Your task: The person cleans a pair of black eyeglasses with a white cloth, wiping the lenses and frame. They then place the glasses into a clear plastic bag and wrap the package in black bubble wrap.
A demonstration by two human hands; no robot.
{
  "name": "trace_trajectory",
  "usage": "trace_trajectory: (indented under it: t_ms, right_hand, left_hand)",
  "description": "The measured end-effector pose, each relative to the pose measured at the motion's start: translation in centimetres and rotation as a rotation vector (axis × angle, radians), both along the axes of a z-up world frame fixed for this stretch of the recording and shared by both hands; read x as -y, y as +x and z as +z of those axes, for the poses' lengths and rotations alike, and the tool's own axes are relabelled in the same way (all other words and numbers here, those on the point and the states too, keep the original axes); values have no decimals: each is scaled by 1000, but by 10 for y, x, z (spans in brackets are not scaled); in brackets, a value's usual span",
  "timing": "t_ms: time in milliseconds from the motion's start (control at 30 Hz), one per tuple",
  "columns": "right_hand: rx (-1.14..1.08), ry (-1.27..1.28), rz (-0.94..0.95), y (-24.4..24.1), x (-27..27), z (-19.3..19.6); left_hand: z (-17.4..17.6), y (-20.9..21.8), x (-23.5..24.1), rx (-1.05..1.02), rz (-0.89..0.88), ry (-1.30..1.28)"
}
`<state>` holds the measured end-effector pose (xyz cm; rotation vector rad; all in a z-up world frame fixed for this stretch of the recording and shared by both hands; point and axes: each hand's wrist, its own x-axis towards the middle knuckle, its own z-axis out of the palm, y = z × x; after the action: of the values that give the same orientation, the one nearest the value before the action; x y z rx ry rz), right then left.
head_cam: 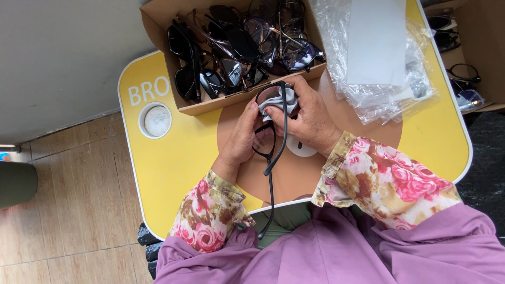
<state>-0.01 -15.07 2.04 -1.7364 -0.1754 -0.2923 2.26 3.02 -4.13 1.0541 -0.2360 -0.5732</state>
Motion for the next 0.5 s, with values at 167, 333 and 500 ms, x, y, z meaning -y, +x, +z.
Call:
trace_trajectory:
  t_ms: [167,333,500]
  right_hand:
    - [-13,-21,-54,0,-3,-4]
    - [-19,-5,-79,3,1,-16]
    - [31,-23,-98,2,6,-19]
  left_hand:
    - [-3,-1,1,-7,-35,-54]
    - [-5,-6,1,36,-41,-27]
    - [11,-13,1,78,-32,-4]
